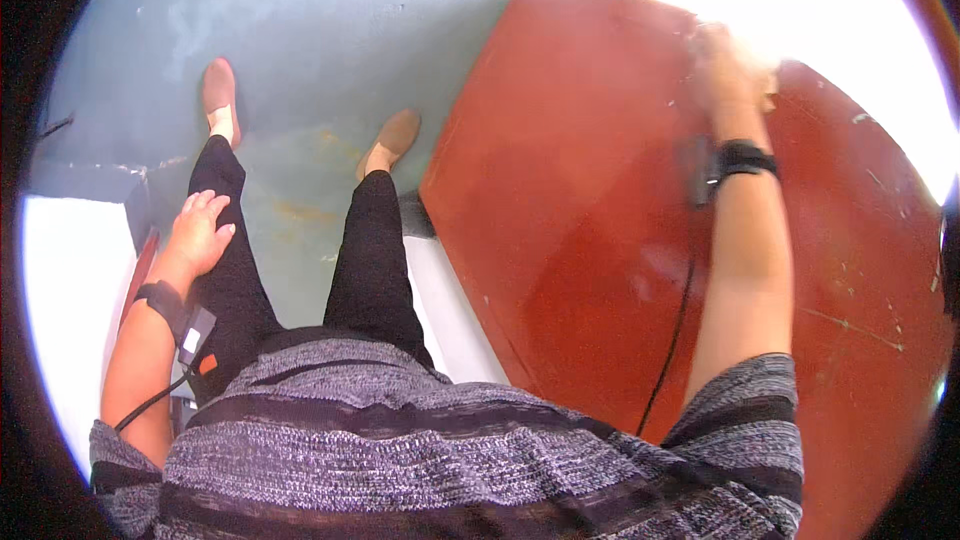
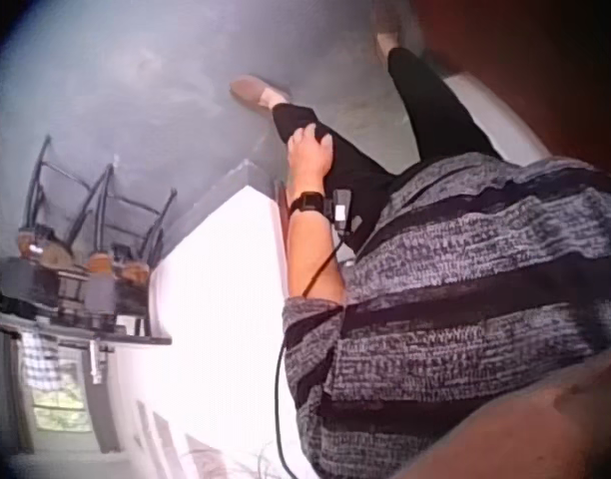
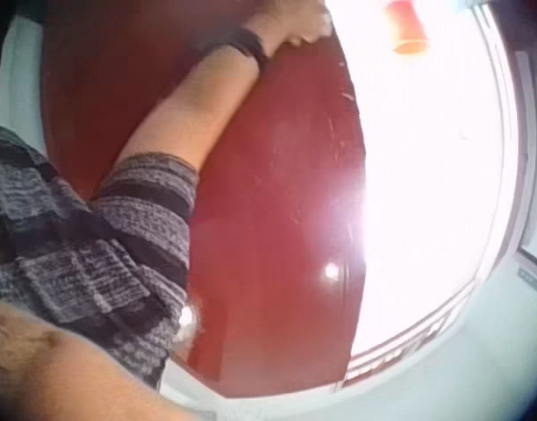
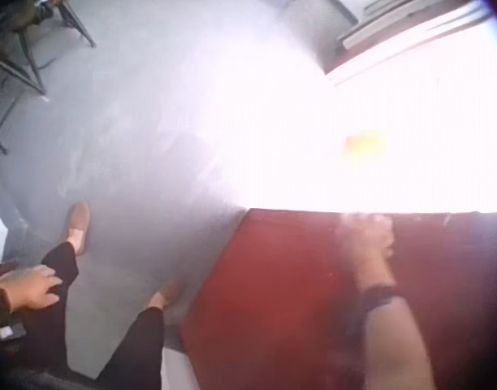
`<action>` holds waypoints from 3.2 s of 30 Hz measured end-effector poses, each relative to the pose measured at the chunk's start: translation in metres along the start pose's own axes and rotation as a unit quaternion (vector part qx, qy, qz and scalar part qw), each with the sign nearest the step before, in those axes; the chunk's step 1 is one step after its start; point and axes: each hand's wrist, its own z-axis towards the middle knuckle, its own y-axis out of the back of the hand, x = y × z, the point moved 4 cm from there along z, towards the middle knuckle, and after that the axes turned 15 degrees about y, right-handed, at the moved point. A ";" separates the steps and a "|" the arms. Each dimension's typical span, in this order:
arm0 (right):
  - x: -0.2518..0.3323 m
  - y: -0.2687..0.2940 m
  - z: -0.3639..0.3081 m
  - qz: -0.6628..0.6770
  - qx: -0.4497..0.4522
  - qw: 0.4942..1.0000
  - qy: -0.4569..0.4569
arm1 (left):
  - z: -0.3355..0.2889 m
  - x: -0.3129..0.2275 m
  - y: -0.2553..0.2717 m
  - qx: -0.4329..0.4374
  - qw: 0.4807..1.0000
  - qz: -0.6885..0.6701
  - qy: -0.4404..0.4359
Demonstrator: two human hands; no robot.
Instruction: The recorder wrings a cloth in a bucket of water and wipes a red door and a white door frame.
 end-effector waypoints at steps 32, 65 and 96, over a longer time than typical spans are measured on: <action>0.166 -0.192 -0.351 0.249 0.183 0.903 0.297 | -0.009 -0.035 0.004 -0.169 0.985 -0.031 -0.021; 0.192 -0.180 -0.189 0.078 0.220 0.880 0.414 | -0.006 -0.041 0.020 -0.160 0.986 -0.012 0.044; 0.147 -0.201 0.125 0.024 0.030 0.974 0.225 | 0.006 -0.083 0.034 -0.188 0.982 -0.005 0.007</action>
